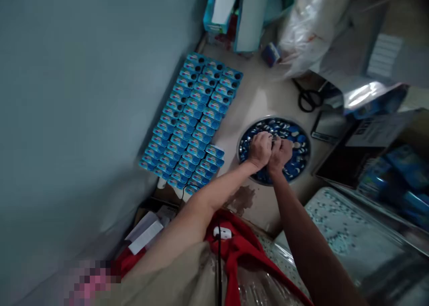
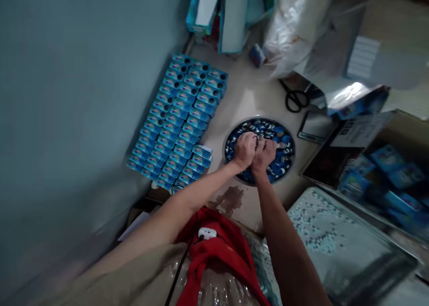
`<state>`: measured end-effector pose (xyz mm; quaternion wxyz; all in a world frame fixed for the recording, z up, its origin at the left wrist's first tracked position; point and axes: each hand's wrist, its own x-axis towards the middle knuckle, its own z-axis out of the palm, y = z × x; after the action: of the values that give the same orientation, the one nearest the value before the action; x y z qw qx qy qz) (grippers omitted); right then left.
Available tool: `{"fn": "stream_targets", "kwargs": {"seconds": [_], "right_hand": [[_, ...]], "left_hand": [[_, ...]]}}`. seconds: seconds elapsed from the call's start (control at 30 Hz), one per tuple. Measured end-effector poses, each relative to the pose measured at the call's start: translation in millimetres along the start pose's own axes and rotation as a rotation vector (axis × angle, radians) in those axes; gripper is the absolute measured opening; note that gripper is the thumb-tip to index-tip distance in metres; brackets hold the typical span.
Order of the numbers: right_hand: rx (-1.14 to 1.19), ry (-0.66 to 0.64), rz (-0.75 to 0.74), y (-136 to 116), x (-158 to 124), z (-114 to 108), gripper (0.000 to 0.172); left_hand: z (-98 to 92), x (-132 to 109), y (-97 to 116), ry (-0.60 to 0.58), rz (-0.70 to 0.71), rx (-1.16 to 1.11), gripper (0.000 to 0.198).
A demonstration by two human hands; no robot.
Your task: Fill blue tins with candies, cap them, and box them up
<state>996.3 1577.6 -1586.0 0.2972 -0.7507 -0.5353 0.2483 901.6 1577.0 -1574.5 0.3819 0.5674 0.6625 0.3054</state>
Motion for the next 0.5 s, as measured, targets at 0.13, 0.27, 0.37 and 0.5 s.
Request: {"fn": "stream_targets", "kwargs": {"seconds": [0.13,0.27,0.37,0.5], "right_hand": [[0.26,0.11,0.14,-18,1,10,0.036],[0.499,0.052,0.131,-43,4,9,0.035],[0.591,0.041,0.092,-60,6,1,0.03],[0.556,-0.126,0.017,-71,2,-15,0.02]], "left_hand": [[-0.9,8,8,0.096,-0.125,-0.232,0.022],[-7.5,11,25,0.148,-0.357,-0.655,0.026],[-12.6,14,34,0.171,-0.423,-0.795,0.032],[-21.4,10,41,0.162,-0.604,-1.023,0.047]]}}
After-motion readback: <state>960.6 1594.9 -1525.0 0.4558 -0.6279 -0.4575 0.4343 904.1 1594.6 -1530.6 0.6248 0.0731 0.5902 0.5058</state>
